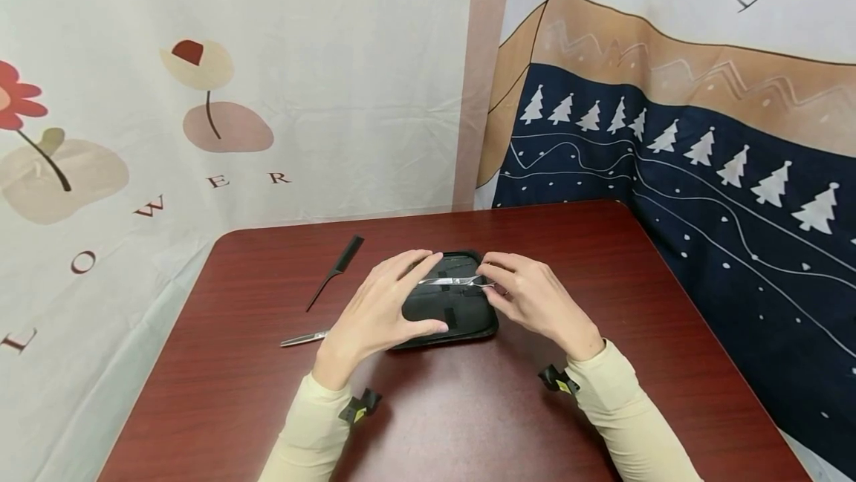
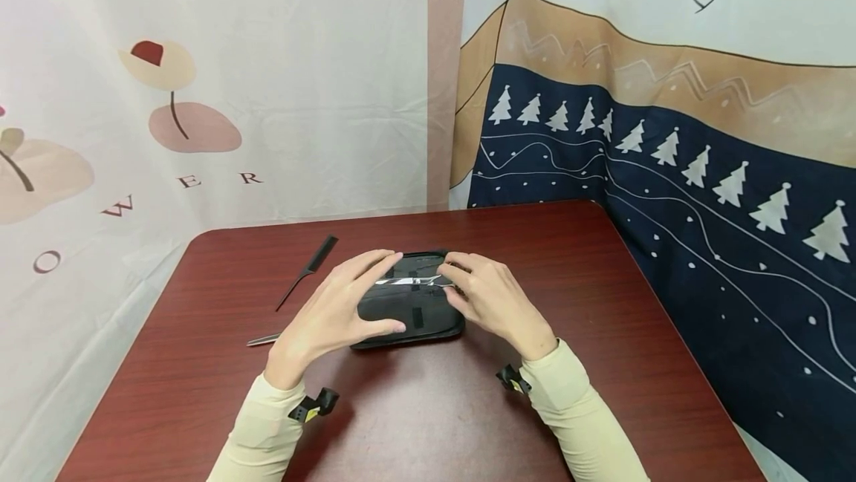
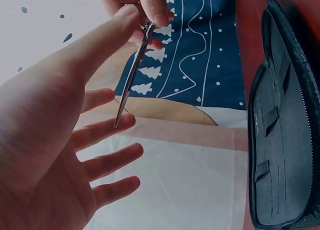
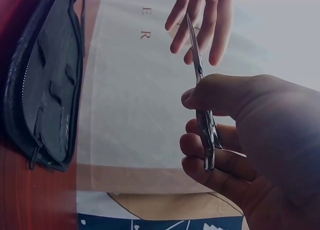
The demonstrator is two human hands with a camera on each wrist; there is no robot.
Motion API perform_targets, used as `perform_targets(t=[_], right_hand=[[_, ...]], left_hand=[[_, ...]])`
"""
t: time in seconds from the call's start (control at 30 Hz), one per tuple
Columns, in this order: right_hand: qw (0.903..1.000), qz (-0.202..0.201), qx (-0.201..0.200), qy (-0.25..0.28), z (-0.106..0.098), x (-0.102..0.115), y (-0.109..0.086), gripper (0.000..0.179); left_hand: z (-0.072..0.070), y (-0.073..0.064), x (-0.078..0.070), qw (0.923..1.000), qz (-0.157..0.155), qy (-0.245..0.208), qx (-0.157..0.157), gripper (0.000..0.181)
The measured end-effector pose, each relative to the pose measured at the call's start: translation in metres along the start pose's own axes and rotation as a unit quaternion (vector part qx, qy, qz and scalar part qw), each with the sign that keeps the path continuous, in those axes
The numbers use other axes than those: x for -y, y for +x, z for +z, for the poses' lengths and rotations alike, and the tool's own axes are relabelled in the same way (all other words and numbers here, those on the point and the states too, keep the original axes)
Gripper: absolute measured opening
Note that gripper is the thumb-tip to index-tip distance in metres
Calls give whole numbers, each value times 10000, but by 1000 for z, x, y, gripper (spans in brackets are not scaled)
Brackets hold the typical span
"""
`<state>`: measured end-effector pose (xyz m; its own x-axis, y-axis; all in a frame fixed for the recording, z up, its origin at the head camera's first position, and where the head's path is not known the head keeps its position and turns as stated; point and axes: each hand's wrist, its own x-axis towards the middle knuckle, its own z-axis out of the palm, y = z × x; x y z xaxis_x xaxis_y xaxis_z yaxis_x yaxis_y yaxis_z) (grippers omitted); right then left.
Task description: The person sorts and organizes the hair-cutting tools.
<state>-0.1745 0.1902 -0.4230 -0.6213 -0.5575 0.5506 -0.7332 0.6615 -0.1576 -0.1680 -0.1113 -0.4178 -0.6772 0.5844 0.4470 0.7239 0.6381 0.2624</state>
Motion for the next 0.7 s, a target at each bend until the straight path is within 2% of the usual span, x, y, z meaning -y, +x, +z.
perform_targets(t=[0.13, 0.33, 0.53, 0.7], right_hand=[[10000, -16, -59, 20, -1, -1, 1, 29], [9999, 92, -1, 112, -1, -5, 0, 29], [9995, 227, -6, 219, 1, -12, -2, 29], [9992, 230, -191, 269, 1, -20, -3, 27]], left_hand=[[0, -1, 2, 10000, -17, 20, 64, 113], [-2, -4, 5, 9994, -278, 57, 220, 116], [-2, -15, 12, 9983, -491, 126, 293, 116], [0, -25, 21, 9977, -565, 194, 309, 114]])
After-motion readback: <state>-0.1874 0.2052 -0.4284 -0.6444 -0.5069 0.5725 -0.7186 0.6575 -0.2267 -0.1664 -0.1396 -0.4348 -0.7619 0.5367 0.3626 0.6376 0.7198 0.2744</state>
